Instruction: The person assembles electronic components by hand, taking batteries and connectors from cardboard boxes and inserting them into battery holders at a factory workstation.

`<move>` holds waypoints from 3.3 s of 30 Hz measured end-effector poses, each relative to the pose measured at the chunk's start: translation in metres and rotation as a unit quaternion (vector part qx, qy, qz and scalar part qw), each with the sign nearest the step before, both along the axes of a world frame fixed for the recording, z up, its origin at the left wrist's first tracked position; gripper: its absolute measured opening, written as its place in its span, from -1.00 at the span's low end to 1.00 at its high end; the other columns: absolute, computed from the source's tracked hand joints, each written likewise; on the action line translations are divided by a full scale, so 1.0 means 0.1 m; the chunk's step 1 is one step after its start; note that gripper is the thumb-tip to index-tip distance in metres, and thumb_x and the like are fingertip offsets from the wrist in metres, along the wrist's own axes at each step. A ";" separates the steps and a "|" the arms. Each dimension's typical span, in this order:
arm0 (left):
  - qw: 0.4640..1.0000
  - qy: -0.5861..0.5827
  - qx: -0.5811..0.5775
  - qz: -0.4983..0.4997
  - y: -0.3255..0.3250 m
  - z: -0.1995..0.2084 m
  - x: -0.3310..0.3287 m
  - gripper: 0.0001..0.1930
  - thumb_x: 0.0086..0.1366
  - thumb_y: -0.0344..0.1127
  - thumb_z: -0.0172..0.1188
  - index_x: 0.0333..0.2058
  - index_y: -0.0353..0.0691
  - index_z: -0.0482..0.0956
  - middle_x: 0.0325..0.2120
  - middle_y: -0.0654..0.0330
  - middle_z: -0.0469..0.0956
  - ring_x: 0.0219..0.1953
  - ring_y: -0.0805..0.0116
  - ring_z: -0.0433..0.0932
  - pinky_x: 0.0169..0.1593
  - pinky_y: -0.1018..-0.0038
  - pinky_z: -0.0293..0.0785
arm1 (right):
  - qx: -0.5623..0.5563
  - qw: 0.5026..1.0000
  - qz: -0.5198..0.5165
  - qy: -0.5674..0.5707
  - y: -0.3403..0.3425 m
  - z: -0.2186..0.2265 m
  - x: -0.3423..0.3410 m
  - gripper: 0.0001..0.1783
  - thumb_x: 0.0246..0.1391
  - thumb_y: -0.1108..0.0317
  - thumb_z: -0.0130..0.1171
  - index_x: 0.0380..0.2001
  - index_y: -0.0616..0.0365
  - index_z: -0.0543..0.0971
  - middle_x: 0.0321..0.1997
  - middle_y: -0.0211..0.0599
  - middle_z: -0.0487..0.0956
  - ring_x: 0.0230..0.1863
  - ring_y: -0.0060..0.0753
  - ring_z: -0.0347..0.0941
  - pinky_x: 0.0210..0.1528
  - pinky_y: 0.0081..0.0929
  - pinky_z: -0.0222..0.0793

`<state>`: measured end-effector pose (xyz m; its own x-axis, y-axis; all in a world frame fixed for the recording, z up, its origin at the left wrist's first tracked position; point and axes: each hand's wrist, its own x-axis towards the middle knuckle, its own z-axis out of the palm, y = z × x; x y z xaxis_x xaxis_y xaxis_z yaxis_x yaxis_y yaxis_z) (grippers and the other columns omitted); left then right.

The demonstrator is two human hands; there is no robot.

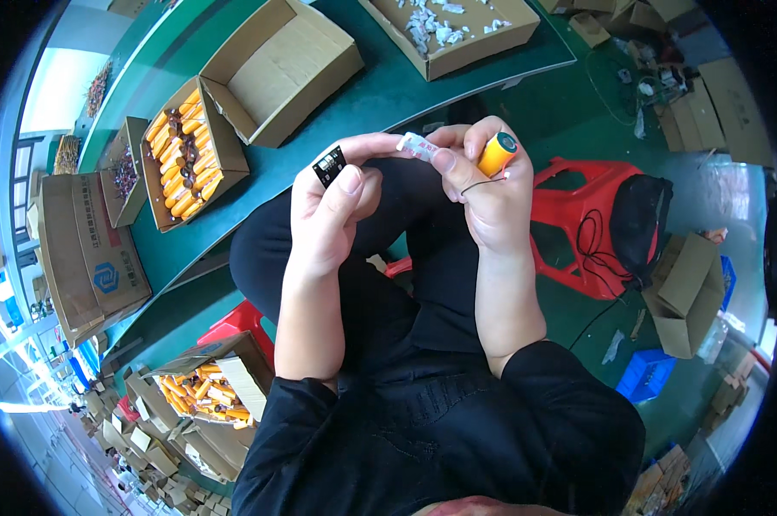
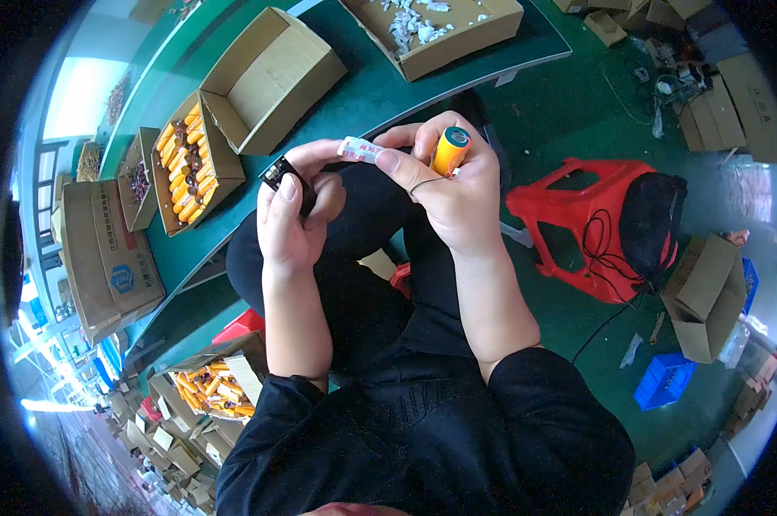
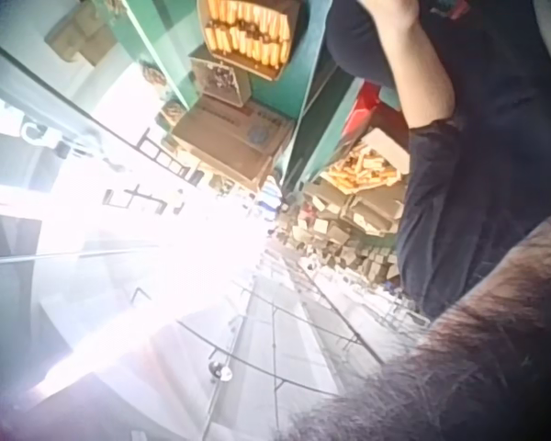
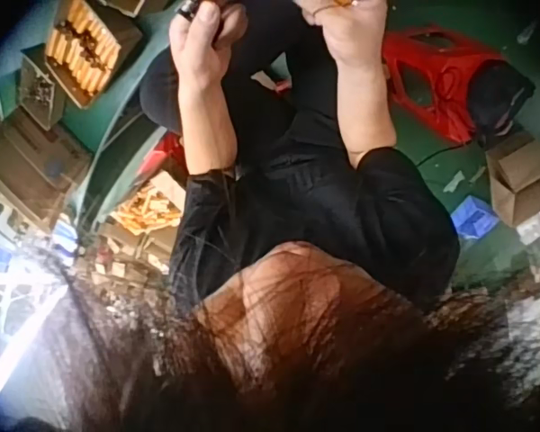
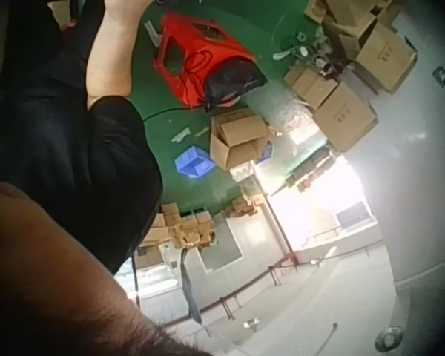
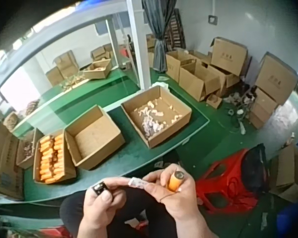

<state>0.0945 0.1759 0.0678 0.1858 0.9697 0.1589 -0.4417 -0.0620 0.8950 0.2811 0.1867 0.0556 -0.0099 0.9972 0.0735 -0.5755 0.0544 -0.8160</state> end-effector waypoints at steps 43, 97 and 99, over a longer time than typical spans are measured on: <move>0.941 -0.253 -0.146 0.168 0.13 0.16 -0.19 -0.56 0.57 -0.01 -0.02 -0.36 -0.25 0.57 -0.31 0.07 0.61 -0.75 0.69 0.03 -0.65 0.68 -0.10 | 0.128 0.849 -0.125 -0.497 1.67 0.36 0.14 -0.76 0.15 0.12 0.34 -0.28 0.03 0.62 -0.37 -0.31 0.62 -0.33 -0.34 0.58 -0.26 -0.48 0.52; 0.988 -0.073 -0.074 0.118 -0.08 0.18 0.06 -0.38 0.25 -0.63 0.29 0.30 -0.39 0.36 -0.21 -0.14 0.71 -0.47 0.48 0.56 -0.40 0.73 0.34 | 0.087 0.995 0.046 -0.006 0.14 0.14 -0.30 -0.70 -0.05 0.54 0.50 -0.20 0.25 0.66 -0.21 -0.21 0.72 -0.54 -0.64 0.32 -0.43 -0.74 0.27; 0.987 -0.046 -0.089 0.125 -0.10 0.17 0.10 -0.35 0.24 -0.64 0.31 0.31 -0.39 0.34 -0.24 -0.12 0.72 -0.43 0.45 0.61 -0.37 0.73 0.38 | 0.088 0.994 0.056 -0.021 0.13 0.13 -0.26 -0.73 -0.03 0.56 0.49 -0.22 0.26 0.67 -0.20 -0.21 0.72 -0.53 -0.63 0.35 -0.41 -0.73 0.30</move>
